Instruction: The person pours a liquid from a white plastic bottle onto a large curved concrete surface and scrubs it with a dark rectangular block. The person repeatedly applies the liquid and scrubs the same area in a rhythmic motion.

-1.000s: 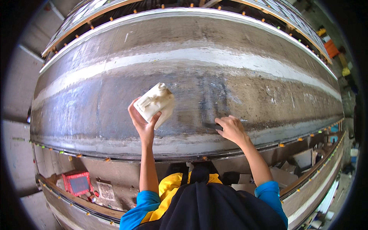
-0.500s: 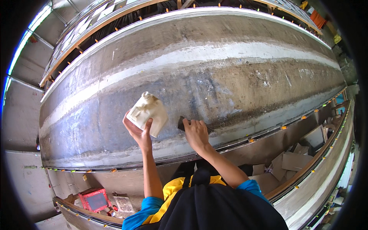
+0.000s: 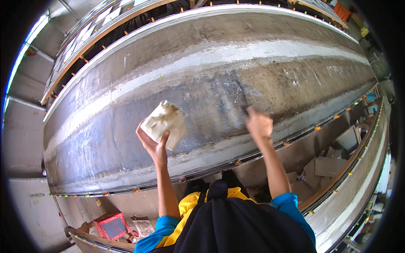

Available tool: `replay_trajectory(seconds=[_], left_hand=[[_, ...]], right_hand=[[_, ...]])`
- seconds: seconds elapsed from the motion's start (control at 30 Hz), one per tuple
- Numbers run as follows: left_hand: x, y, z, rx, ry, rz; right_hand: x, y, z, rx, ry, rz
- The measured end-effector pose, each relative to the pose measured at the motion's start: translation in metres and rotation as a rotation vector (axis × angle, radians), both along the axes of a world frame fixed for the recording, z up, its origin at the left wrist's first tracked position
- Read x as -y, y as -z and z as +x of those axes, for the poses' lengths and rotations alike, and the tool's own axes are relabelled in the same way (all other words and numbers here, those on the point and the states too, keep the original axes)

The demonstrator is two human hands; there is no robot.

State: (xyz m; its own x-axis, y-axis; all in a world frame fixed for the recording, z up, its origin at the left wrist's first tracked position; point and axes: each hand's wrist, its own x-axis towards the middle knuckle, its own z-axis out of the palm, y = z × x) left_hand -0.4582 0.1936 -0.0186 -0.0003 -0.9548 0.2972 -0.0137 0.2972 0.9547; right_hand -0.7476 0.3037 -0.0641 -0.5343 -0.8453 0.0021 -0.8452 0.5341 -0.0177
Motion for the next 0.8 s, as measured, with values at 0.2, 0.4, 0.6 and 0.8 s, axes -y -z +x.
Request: replay_trajectory(seconds=[0.2,0.4,0.6,0.8], left_hand=[[0.036,-0.009,0.008,-0.049,0.228,-0.007],[0.056,-0.015,0.029,-0.025,0.334,0.009],[0.069,-0.001,0.02,-0.01,0.343,0.021],[0.068,0.009,0.014,-0.001,0.461,0.096]], right_hand=[[-0.024,0.006,0.049,0.203,-0.855,-0.108],[-0.021,-0.021,0.015,0.119,-0.35,-0.017],[-0.008,-0.013,0.104,0.18,-0.605,0.107],[-0.048,-0.045,-0.034,0.245,0.322,0.081]])
